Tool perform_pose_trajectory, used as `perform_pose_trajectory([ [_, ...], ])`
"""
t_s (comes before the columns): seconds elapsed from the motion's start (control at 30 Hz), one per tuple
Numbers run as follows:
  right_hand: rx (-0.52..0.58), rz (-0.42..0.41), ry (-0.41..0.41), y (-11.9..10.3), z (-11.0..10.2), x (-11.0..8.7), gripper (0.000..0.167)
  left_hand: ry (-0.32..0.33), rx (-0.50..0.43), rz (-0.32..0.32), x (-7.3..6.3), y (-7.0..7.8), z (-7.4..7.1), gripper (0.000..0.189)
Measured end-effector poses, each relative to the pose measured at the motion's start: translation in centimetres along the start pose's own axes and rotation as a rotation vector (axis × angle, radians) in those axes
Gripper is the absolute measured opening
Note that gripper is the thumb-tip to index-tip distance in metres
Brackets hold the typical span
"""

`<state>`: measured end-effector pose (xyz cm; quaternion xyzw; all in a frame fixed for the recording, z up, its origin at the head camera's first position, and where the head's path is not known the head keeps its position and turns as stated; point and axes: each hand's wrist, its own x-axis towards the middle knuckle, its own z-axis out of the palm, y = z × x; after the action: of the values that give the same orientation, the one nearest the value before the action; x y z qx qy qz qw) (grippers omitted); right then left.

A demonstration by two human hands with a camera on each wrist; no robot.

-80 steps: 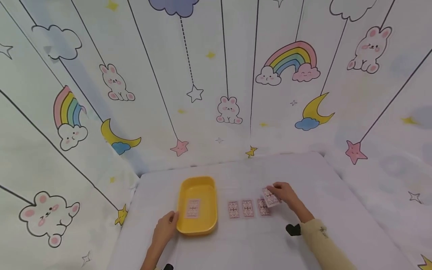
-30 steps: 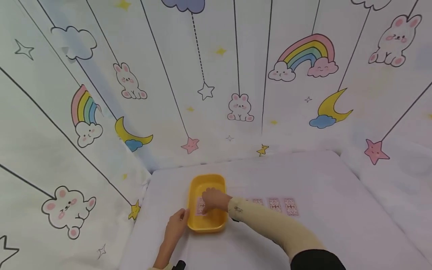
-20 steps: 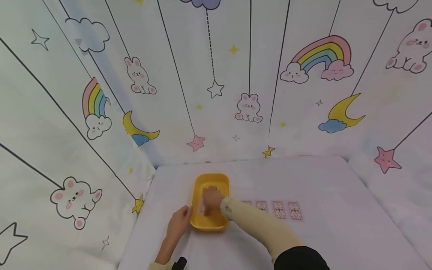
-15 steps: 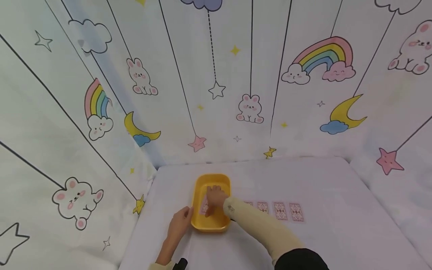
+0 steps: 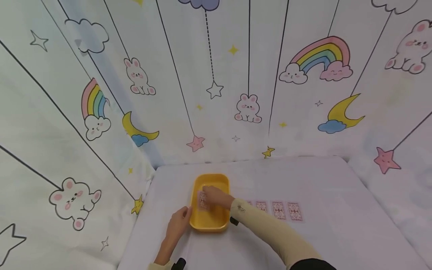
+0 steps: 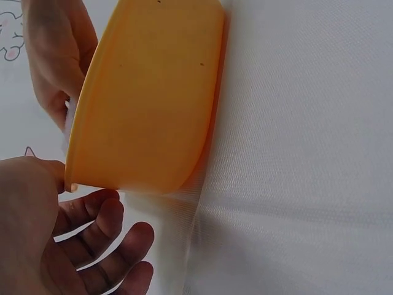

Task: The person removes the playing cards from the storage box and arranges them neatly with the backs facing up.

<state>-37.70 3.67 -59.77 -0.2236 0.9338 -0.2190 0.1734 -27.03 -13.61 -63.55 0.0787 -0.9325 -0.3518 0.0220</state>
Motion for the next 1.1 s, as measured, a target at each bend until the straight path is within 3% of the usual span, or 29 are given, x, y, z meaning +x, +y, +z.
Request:
perform_pose_trajectory([
  [0.17,0.183,-0.006,-0.007,0.7,-1.5,-0.7,0.022,-0.001,-0.002,-0.004,0.0,-0.2,-0.1,0.032],
  [0.27,0.221,-0.039,-0.047,1.1,-2.0,-1.0,0.015,0.005,0.000,-0.006,0.1,-0.5,-0.1,0.032],
  [0.4,0.159,-0.098,-0.042,1.6,-2.0,-0.9,0.016,0.008,-0.001,-0.010,0.1,-0.7,-0.1,0.034],
  [0.57,0.065,-0.067,0.012,1.3,-1.2,-0.4,0.030,-0.009,-0.009,-0.012,0.0,-0.4,0.1,0.034],
  [0.8,-0.219,-0.038,0.070,0.5,1.0,0.9,0.025,-0.015,-0.011,-0.025,0.0,-0.3,0.2,0.034],
  [0.93,-0.072,-0.045,0.074,-0.3,0.5,0.9,0.016,-0.016,-0.009,-0.015,0.2,-0.3,0.0,0.034],
  [1.1,0.269,-0.061,0.018,0.0,-4.4,-1.8,0.014,-0.023,-0.015,-0.001,0.1,-0.4,-0.2,0.032],
])
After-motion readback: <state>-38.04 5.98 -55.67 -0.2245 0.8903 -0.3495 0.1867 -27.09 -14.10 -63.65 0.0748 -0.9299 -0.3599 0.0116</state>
